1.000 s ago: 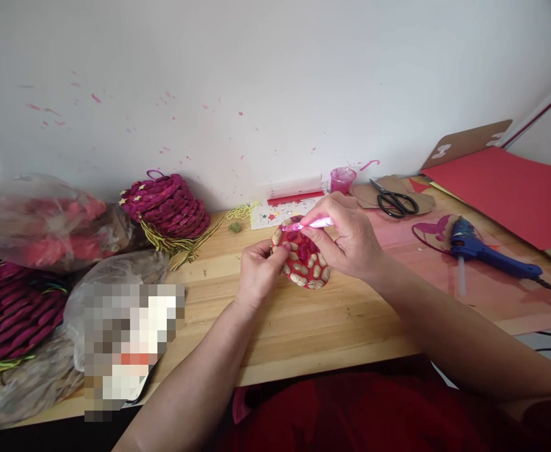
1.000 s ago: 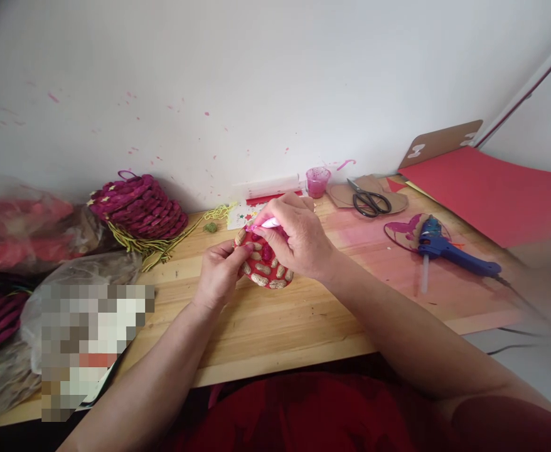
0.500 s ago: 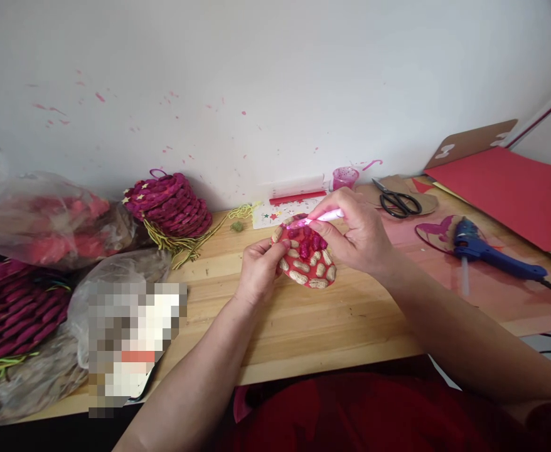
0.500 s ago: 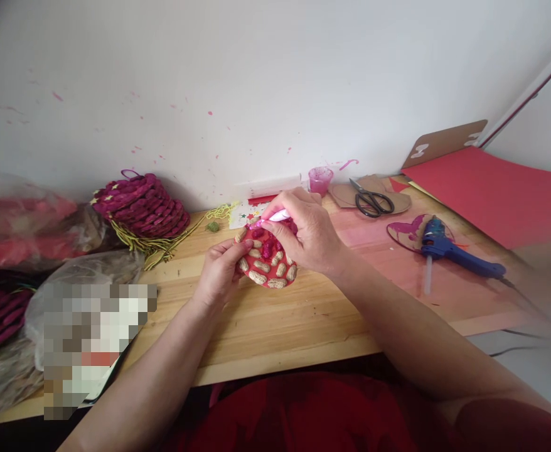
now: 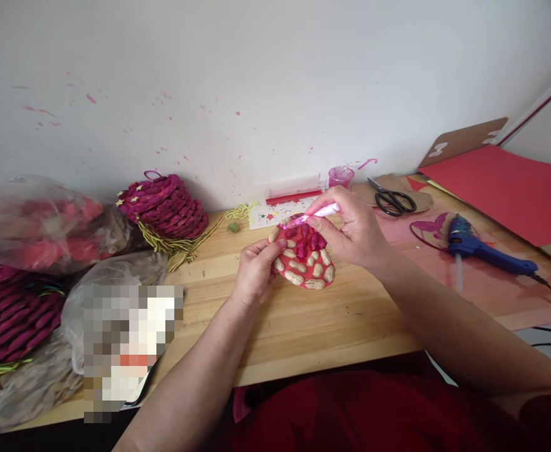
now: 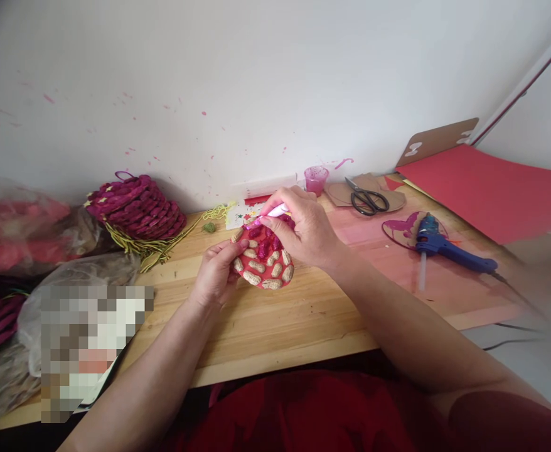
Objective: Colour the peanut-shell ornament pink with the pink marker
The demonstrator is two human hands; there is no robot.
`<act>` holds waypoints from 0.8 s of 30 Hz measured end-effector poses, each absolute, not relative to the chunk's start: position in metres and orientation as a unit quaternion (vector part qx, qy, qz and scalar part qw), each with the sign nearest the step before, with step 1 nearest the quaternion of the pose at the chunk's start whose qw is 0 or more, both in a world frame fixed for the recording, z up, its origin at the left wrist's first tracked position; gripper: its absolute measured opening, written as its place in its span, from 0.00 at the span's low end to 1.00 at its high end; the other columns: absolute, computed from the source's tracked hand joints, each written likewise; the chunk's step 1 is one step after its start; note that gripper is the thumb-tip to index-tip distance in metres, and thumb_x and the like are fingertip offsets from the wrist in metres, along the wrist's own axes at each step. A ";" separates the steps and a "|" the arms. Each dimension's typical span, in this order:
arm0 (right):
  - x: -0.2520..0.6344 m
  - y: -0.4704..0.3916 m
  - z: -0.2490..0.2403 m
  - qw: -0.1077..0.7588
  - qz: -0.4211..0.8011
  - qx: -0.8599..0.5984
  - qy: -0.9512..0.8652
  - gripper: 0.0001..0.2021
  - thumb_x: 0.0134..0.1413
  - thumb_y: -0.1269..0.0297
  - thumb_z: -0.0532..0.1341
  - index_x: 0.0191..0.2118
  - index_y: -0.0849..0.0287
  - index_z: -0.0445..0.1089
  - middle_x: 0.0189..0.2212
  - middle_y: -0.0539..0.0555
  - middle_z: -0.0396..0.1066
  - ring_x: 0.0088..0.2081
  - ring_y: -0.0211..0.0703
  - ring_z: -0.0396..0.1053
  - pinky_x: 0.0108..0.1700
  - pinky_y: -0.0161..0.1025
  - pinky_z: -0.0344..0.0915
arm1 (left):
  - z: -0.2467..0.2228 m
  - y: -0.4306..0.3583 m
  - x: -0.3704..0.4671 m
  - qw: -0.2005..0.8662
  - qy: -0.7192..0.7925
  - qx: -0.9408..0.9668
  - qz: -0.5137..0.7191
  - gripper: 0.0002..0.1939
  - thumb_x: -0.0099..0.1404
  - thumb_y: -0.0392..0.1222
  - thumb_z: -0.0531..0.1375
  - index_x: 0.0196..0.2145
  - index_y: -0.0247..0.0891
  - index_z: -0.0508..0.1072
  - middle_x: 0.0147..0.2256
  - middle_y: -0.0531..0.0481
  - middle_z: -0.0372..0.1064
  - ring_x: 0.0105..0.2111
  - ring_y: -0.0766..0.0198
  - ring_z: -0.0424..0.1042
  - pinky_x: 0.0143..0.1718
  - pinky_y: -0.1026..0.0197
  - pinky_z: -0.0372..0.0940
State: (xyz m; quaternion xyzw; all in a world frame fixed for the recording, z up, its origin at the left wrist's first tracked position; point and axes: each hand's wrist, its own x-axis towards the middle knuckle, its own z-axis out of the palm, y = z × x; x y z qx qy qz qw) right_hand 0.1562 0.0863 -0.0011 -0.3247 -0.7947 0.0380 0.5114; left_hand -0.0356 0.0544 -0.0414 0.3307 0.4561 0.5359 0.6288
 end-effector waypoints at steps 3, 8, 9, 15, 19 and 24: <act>0.159 0.089 -0.002 0.523 0.056 -0.329 -0.784 0.02 0.64 0.63 0.65 0.39 0.53 0.72 0.35 0.51 0.79 0.37 0.46 0.75 0.42 0.45 0.68 | -0.041 0.054 -0.036 0.633 0.454 0.328 0.535 0.17 0.41 0.50 0.76 0.20 0.38 0.75 0.17 0.51 0.67 0.15 0.70 0.58 0.18 0.63 0.53; 0.158 0.089 -0.002 0.524 0.098 -0.318 -0.784 0.01 0.64 0.64 0.64 0.40 0.53 0.71 0.35 0.50 0.78 0.37 0.45 0.75 0.41 0.44 0.68 | -0.041 0.054 -0.036 0.631 0.461 0.339 0.524 0.18 0.43 0.51 0.76 0.20 0.39 0.74 0.16 0.52 0.65 0.15 0.70 0.55 0.18 0.62 0.51; 0.158 0.088 -0.002 0.520 0.089 -0.323 -0.786 0.01 0.64 0.65 0.64 0.39 0.53 0.71 0.35 0.51 0.78 0.38 0.46 0.75 0.42 0.45 0.68 | -0.041 0.054 -0.036 0.629 0.462 0.343 0.523 0.19 0.44 0.51 0.76 0.20 0.39 0.73 0.16 0.52 0.64 0.15 0.70 0.55 0.18 0.62 0.51; 0.159 0.088 -0.001 0.523 0.050 -0.331 -0.784 0.02 0.63 0.64 0.65 0.38 0.53 0.72 0.34 0.51 0.78 0.38 0.47 0.75 0.43 0.46 0.67 | -0.043 0.055 -0.037 0.627 0.471 0.338 0.520 0.20 0.44 0.52 0.76 0.19 0.40 0.70 0.16 0.53 0.63 0.15 0.69 0.56 0.18 0.61 0.52; 0.154 0.086 -0.003 0.520 0.068 -0.312 -0.792 0.03 0.64 0.64 0.66 0.39 0.53 0.71 0.34 0.51 0.78 0.38 0.45 0.75 0.42 0.44 0.68 | -0.043 0.054 -0.036 0.630 0.464 0.333 0.526 0.19 0.43 0.50 0.77 0.20 0.39 0.74 0.18 0.52 0.66 0.16 0.69 0.58 0.19 0.62 0.54; 0.155 0.088 -0.004 0.516 0.076 -0.320 -0.791 0.01 0.63 0.66 0.65 0.39 0.54 0.72 0.35 0.52 0.77 0.38 0.45 0.75 0.42 0.43 0.68 | -0.042 0.053 -0.034 0.635 0.453 0.334 0.530 0.18 0.42 0.50 0.77 0.21 0.38 0.76 0.17 0.52 0.66 0.16 0.69 0.57 0.19 0.61 0.56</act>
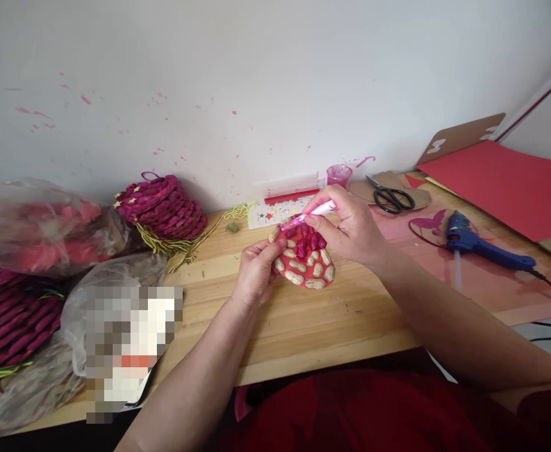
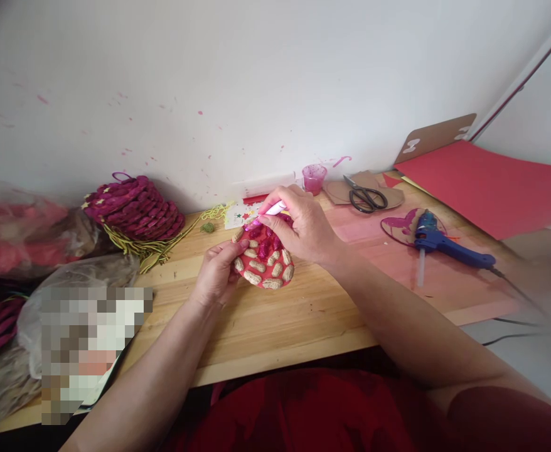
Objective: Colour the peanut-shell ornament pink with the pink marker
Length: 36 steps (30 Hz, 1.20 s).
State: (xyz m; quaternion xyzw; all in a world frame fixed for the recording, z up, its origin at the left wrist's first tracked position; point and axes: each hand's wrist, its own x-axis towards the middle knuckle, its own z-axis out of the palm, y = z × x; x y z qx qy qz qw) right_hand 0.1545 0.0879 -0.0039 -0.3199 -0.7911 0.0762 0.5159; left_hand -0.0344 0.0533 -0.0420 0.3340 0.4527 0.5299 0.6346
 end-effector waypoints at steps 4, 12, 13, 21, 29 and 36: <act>0.162 0.094 -0.003 0.523 0.082 -0.320 -0.785 0.02 0.63 0.65 0.65 0.39 0.54 0.72 0.35 0.51 0.78 0.37 0.45 0.74 0.42 0.44 0.67 | -0.044 0.055 -0.035 0.627 0.461 0.339 0.529 0.18 0.44 0.51 0.76 0.20 0.39 0.74 0.16 0.52 0.64 0.16 0.69 0.57 0.19 0.62 0.53; 0.158 0.090 -0.003 0.512 0.105 -0.323 -0.789 0.01 0.63 0.66 0.65 0.39 0.54 0.72 0.36 0.51 0.77 0.38 0.45 0.74 0.42 0.43 0.68 | -0.040 0.054 -0.035 0.639 0.450 0.322 0.535 0.19 0.42 0.49 0.77 0.18 0.38 0.72 0.16 0.53 0.65 0.15 0.71 0.56 0.16 0.65 0.50; 0.159 0.090 -0.003 0.512 0.106 -0.327 -0.787 0.01 0.63 0.65 0.65 0.39 0.54 0.72 0.36 0.51 0.77 0.38 0.45 0.74 0.42 0.43 0.67 | -0.040 0.054 -0.035 0.639 0.451 0.318 0.536 0.20 0.42 0.48 0.77 0.17 0.38 0.71 0.15 0.54 0.63 0.14 0.73 0.55 0.16 0.66 0.48; 0.171 0.101 -0.001 0.540 0.097 -0.345 -0.762 0.04 0.64 0.61 0.65 0.38 0.53 0.72 0.34 0.51 0.78 0.36 0.45 0.73 0.41 0.44 0.67 | -0.039 0.054 -0.035 0.647 0.440 0.300 0.546 0.18 0.41 0.44 0.77 0.16 0.36 0.72 0.13 0.56 0.61 0.13 0.74 0.54 0.15 0.67 0.50; 0.162 0.094 -0.003 0.517 0.114 -0.342 -0.776 0.04 0.65 0.62 0.65 0.38 0.54 0.72 0.35 0.51 0.78 0.38 0.45 0.74 0.42 0.44 0.67 | -0.044 0.054 -0.033 0.649 0.436 0.310 0.540 0.16 0.42 0.46 0.78 0.23 0.34 0.79 0.18 0.50 0.72 0.16 0.68 0.65 0.18 0.66 0.61; 0.172 0.101 -0.001 0.530 0.137 -0.347 -0.762 0.04 0.64 0.62 0.66 0.38 0.54 0.71 0.34 0.50 0.77 0.36 0.43 0.73 0.40 0.42 0.66 | -0.042 0.054 -0.035 0.642 0.447 0.309 0.541 0.16 0.41 0.45 0.78 0.21 0.34 0.78 0.17 0.50 0.71 0.15 0.69 0.64 0.17 0.66 0.60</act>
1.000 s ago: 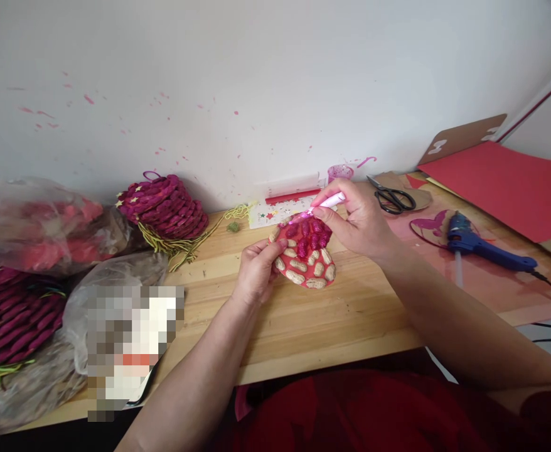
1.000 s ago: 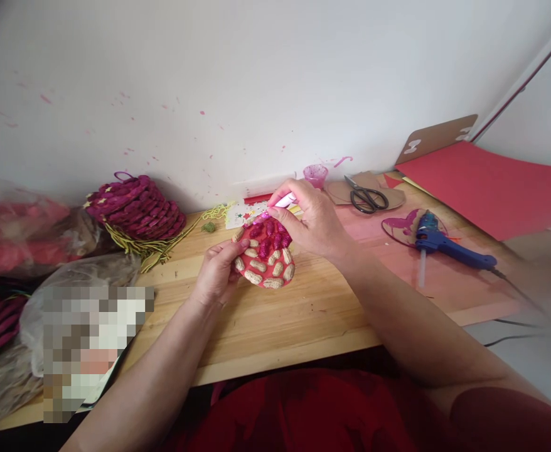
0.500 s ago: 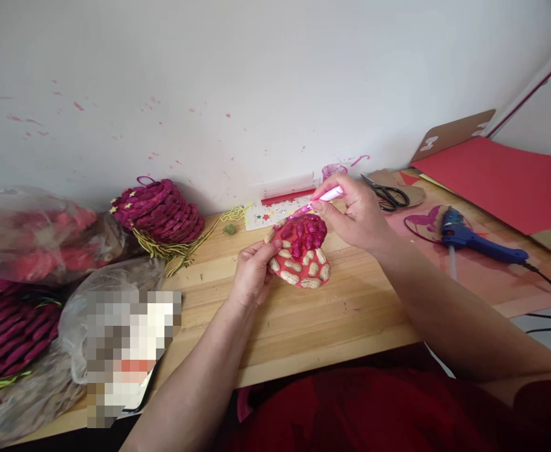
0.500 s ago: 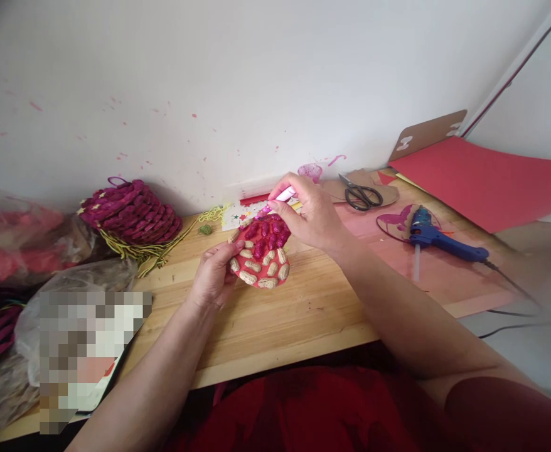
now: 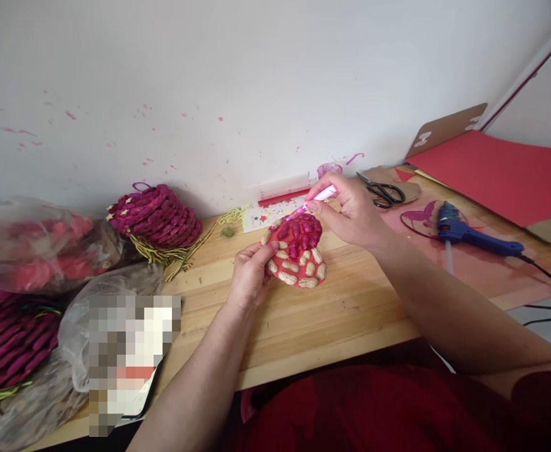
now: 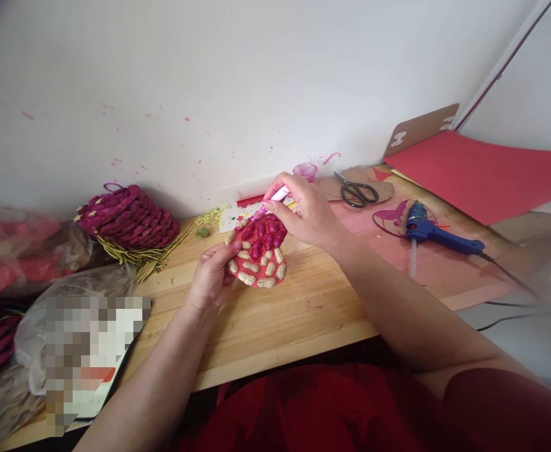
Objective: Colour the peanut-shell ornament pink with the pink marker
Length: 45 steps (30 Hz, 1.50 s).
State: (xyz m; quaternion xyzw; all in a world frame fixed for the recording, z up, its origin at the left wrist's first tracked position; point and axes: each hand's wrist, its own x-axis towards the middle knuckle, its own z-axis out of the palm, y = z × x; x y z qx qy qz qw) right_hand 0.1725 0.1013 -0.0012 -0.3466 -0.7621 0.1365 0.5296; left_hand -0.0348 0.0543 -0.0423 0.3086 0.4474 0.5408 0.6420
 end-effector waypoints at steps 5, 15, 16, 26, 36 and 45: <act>0.171 0.103 -0.005 0.527 0.172 -0.337 -0.761 0.07 0.63 0.58 0.67 0.38 0.54 0.72 0.34 0.50 0.77 0.34 0.43 0.72 0.38 0.41 0.65 | -0.040 0.055 -0.035 0.648 0.442 0.305 0.540 0.16 0.41 0.44 0.77 0.18 0.35 0.75 0.14 0.54 0.64 0.13 0.72 0.58 0.15 0.67 0.54; 0.177 0.107 -0.003 0.529 0.206 -0.347 -0.747 0.10 0.62 0.54 0.68 0.38 0.54 0.72 0.32 0.49 0.75 0.33 0.41 0.70 0.37 0.40 0.63 | -0.043 0.055 -0.038 0.658 0.457 0.311 0.511 0.19 0.42 0.47 0.78 0.20 0.36 0.73 0.13 0.57 0.59 0.13 0.75 0.51 0.15 0.67 0.45; 0.177 0.107 -0.003 0.528 0.206 -0.346 -0.747 0.10 0.62 0.54 0.68 0.38 0.54 0.72 0.32 0.49 0.75 0.33 0.41 0.70 0.37 0.41 0.63 | -0.044 0.055 -0.039 0.660 0.460 0.309 0.507 0.20 0.42 0.48 0.78 0.19 0.36 0.71 0.13 0.59 0.56 0.12 0.76 0.48 0.15 0.67 0.41; 0.175 0.105 -0.004 0.528 0.200 -0.346 -0.749 0.05 0.61 0.60 0.66 0.37 0.54 0.71 0.34 0.49 0.77 0.34 0.42 0.71 0.40 0.42 0.65 | -0.048 0.058 -0.043 0.676 0.461 0.303 0.489 0.23 0.43 0.49 0.78 0.20 0.38 0.68 0.13 0.60 0.53 0.12 0.78 0.43 0.16 0.64 0.32; 0.176 0.109 -0.006 0.540 0.213 -0.352 -0.734 0.07 0.62 0.58 0.66 0.38 0.54 0.71 0.32 0.49 0.76 0.33 0.41 0.71 0.38 0.40 0.65 | -0.048 0.056 -0.042 0.670 0.447 0.327 0.495 0.22 0.47 0.48 0.77 0.20 0.38 0.68 0.13 0.60 0.54 0.12 0.77 0.44 0.15 0.65 0.37; 0.167 0.096 -0.002 0.535 0.161 -0.343 -0.755 0.05 0.64 0.60 0.65 0.39 0.54 0.71 0.35 0.51 0.76 0.36 0.43 0.72 0.41 0.42 0.66 | -0.042 0.052 -0.034 0.642 0.453 0.328 0.525 0.17 0.44 0.46 0.78 0.20 0.37 0.76 0.14 0.54 0.64 0.14 0.70 0.59 0.17 0.65 0.57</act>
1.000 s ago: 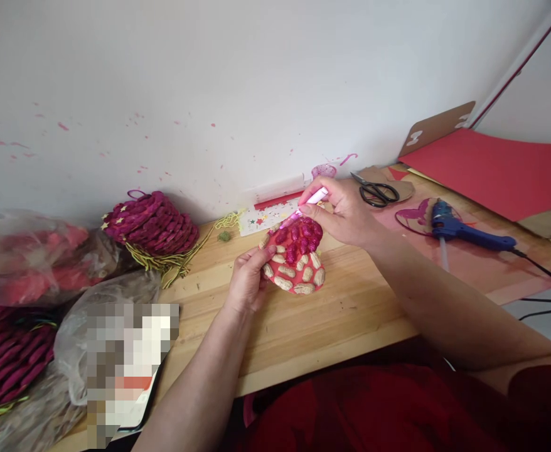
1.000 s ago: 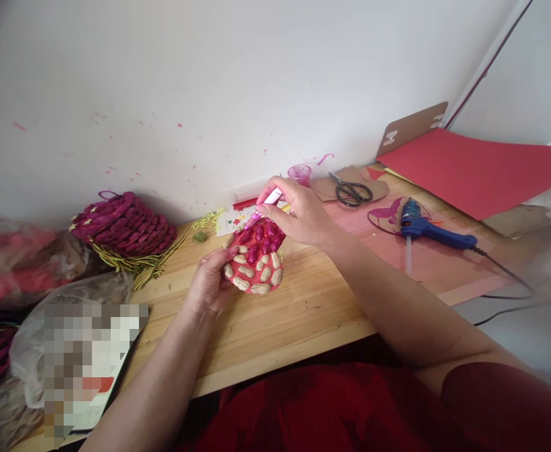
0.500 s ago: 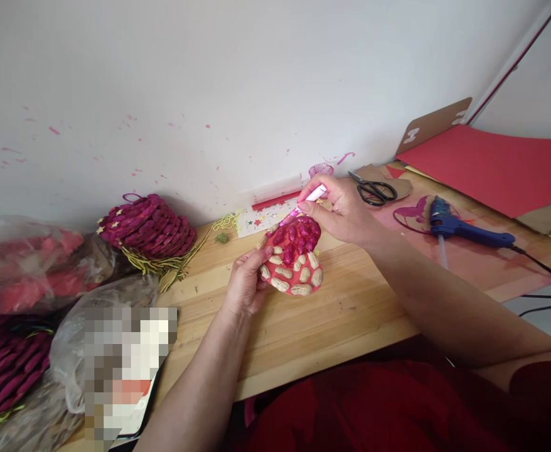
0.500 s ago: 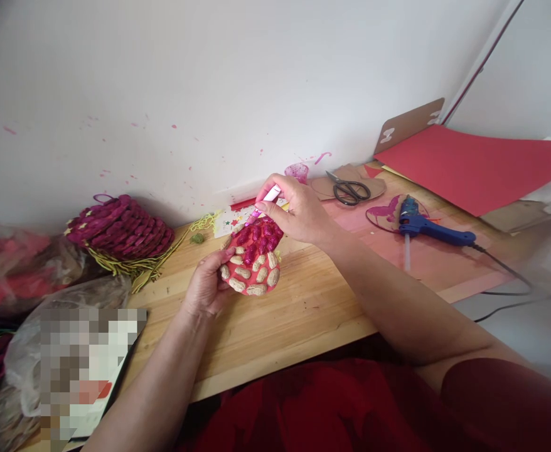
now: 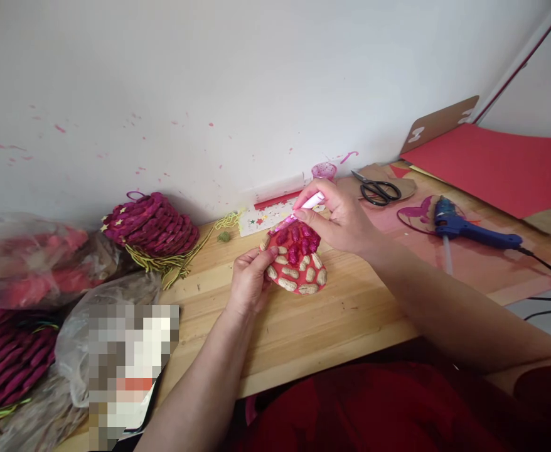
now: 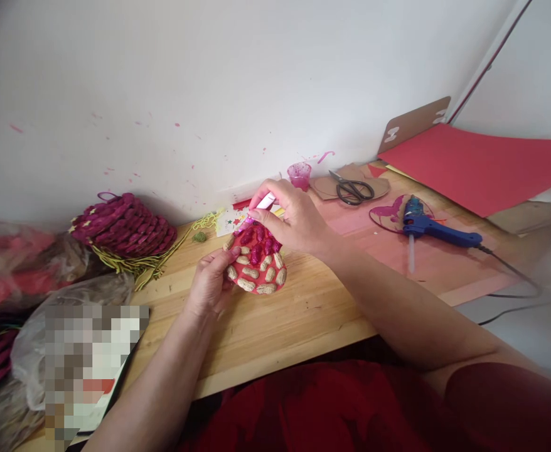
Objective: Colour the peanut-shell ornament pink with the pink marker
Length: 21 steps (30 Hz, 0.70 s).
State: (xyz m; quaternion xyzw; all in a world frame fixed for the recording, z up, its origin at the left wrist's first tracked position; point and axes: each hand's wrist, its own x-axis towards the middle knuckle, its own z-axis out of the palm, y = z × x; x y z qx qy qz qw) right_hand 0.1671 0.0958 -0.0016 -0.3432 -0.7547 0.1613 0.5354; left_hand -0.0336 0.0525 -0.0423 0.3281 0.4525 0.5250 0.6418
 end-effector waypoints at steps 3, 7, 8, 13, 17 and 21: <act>0.165 0.093 -0.001 0.527 0.110 -0.361 -0.761 0.03 0.63 0.64 0.65 0.37 0.54 0.71 0.34 0.51 0.76 0.38 0.46 0.72 0.44 0.45 0.67 | -0.042 0.052 -0.033 0.640 0.452 0.322 0.531 0.16 0.45 0.45 0.78 0.20 0.37 0.75 0.15 0.54 0.65 0.14 0.69 0.62 0.17 0.65 0.60; 0.164 0.092 0.000 0.533 0.100 -0.358 -0.760 0.03 0.62 0.63 0.66 0.37 0.53 0.71 0.34 0.52 0.77 0.37 0.47 0.73 0.43 0.46 0.67 | -0.042 0.052 -0.032 0.638 0.461 0.316 0.530 0.14 0.45 0.44 0.77 0.21 0.36 0.77 0.18 0.51 0.71 0.15 0.68 0.65 0.18 0.65 0.61; 0.163 0.092 0.000 0.531 0.104 -0.355 -0.762 0.03 0.63 0.63 0.65 0.37 0.53 0.71 0.34 0.52 0.77 0.37 0.47 0.73 0.43 0.46 0.67 | -0.043 0.052 -0.032 0.636 0.463 0.316 0.531 0.13 0.45 0.44 0.76 0.21 0.36 0.77 0.18 0.50 0.72 0.16 0.67 0.65 0.18 0.65 0.62; 0.160 0.090 0.000 0.518 0.078 -0.364 -0.770 0.03 0.62 0.64 0.65 0.37 0.53 0.71 0.34 0.51 0.78 0.38 0.49 0.74 0.46 0.48 0.67 | -0.046 0.053 -0.033 0.633 0.460 0.317 0.536 0.13 0.47 0.44 0.76 0.23 0.35 0.77 0.19 0.50 0.73 0.16 0.68 0.65 0.19 0.65 0.61; 0.159 0.088 0.000 0.514 0.076 -0.355 -0.777 0.03 0.63 0.63 0.65 0.37 0.53 0.71 0.35 0.51 0.78 0.38 0.48 0.74 0.46 0.48 0.66 | -0.047 0.053 -0.034 0.635 0.455 0.321 0.536 0.15 0.46 0.45 0.77 0.21 0.36 0.76 0.18 0.51 0.71 0.15 0.70 0.62 0.18 0.66 0.59; 0.158 0.088 -0.001 0.512 0.062 -0.356 -0.779 0.03 0.63 0.64 0.65 0.37 0.54 0.71 0.34 0.52 0.78 0.38 0.48 0.75 0.46 0.47 0.65 | -0.047 0.053 -0.034 0.635 0.451 0.320 0.540 0.16 0.46 0.45 0.77 0.19 0.36 0.74 0.17 0.52 0.69 0.15 0.70 0.61 0.18 0.66 0.58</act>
